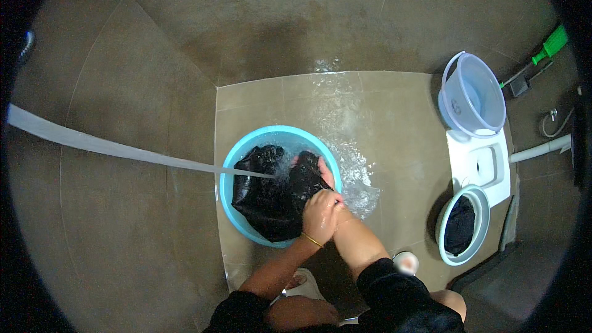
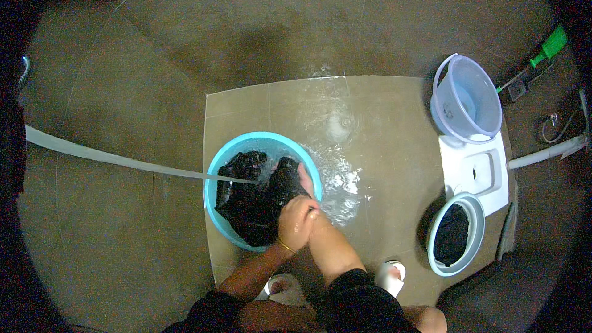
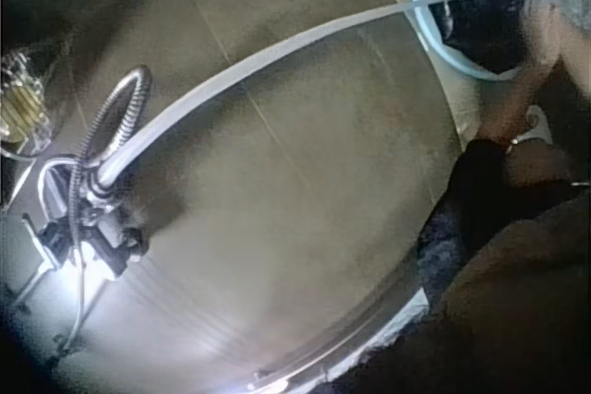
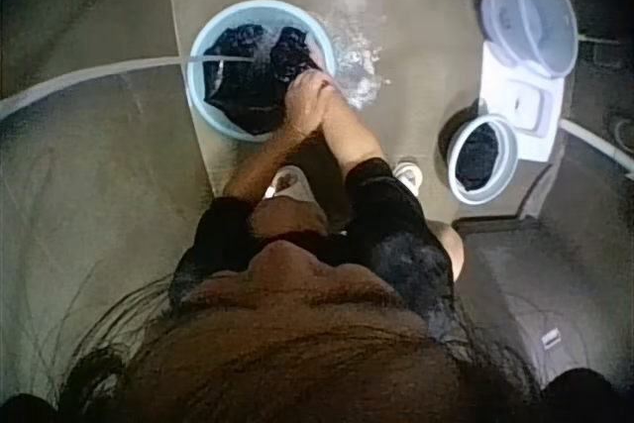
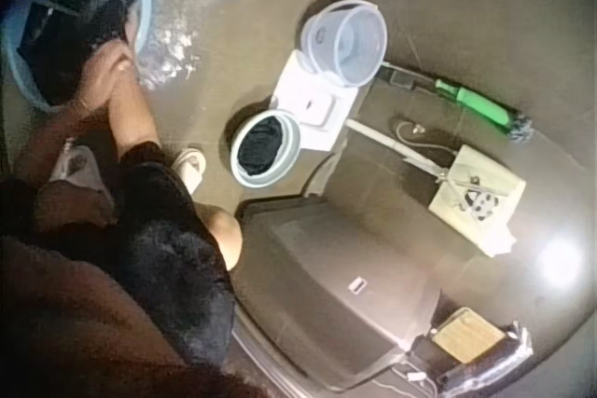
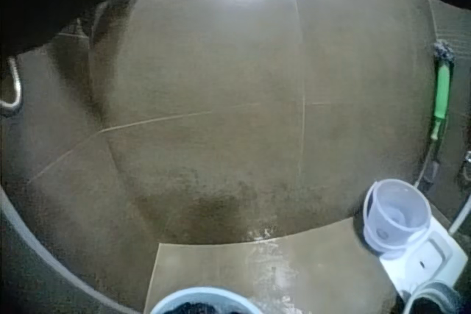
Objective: The person washes a black cloth by hand in a blue basin filled with water. They repeatedly submerge, scrub, and wring the cloth, then rinse it under running water from a shower head before placing it into a white bucket.
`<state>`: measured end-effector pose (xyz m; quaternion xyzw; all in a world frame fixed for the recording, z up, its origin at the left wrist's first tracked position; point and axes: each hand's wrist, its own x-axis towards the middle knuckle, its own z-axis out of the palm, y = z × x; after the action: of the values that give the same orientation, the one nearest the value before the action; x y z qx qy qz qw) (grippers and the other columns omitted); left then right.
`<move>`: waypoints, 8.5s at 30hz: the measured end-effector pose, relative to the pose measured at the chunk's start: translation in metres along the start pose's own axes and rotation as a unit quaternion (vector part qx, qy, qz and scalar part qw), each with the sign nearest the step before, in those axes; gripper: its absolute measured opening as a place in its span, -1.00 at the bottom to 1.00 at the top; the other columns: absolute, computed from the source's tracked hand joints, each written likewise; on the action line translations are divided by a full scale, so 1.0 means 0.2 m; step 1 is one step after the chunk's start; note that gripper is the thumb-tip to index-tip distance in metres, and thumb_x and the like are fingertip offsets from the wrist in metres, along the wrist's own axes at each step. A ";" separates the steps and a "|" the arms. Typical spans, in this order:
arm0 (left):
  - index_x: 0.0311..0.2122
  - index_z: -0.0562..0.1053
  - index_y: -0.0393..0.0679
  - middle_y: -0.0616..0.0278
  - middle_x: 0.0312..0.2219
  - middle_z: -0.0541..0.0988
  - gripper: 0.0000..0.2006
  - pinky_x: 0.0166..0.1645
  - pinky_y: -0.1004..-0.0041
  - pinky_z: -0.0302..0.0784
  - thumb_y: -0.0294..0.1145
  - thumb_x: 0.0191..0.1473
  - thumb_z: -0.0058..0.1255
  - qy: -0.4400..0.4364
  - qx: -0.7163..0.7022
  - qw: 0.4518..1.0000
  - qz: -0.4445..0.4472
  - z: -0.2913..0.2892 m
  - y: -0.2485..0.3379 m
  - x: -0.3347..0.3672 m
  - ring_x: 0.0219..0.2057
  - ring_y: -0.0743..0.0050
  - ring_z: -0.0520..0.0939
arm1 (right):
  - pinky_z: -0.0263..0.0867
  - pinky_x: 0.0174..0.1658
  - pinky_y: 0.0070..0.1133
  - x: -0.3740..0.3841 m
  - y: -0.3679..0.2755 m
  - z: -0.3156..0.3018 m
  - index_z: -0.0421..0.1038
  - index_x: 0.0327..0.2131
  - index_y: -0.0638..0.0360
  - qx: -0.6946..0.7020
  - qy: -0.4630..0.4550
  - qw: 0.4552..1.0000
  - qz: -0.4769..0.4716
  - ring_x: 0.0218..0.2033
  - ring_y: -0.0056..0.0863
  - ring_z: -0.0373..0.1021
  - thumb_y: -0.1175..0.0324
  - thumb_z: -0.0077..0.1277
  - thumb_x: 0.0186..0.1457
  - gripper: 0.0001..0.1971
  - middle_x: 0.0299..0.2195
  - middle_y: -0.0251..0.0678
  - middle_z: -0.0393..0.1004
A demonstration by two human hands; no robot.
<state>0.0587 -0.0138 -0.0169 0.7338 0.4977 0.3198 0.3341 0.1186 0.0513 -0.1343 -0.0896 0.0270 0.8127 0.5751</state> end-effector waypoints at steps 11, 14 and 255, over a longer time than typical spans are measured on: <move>-0.60 0.44 -0.19 0.01 -0.64 0.48 -0.68 -0.47 0.24 0.37 -0.20 0.06 -0.13 0.158 0.055 0.979 -0.117 -0.09 -0.63 0.35 -0.61 0.08 0.49 | 0.11 0.02 -0.54 -0.21 0.12 0.38 0.33 -0.14 0.34 -0.341 0.281 0.897 0.010 -0.14 -0.42 0.27 0.18 -0.10 0.06 -0.59 -0.18 -0.21 0.40; -0.50 0.46 -0.19 0.13 -0.59 0.54 -0.61 -0.34 0.27 0.40 -0.10 0.14 -0.23 0.149 -0.134 0.931 -0.304 -0.26 -1.01 0.35 -0.51 0.19 0.51 | 0.08 0.03 -0.52 -0.09 0.12 0.56 0.30 -0.10 0.41 -0.444 0.326 0.828 -0.105 -0.09 -0.35 0.24 0.13 -0.11 0.10 -0.53 -0.15 -0.14 0.38; -0.33 0.37 -0.21 0.34 -0.44 0.45 -0.69 -0.20 0.52 0.40 -0.44 -0.21 0.24 0.049 -0.134 0.985 -0.102 -0.47 -0.34 0.02 -0.34 0.62 0.43 | 0.05 0.08 -0.56 -0.55 -0.40 0.52 0.41 -0.13 0.20 -0.439 0.289 0.809 -0.263 -0.06 -0.52 0.24 0.38 0.10 -0.07 -0.64 -0.11 -0.38 0.37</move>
<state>-0.0508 0.0252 -0.0163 0.6114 0.5379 0.3836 0.4355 0.2168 -0.0094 -0.0071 -0.5669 -0.1924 0.4923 0.6318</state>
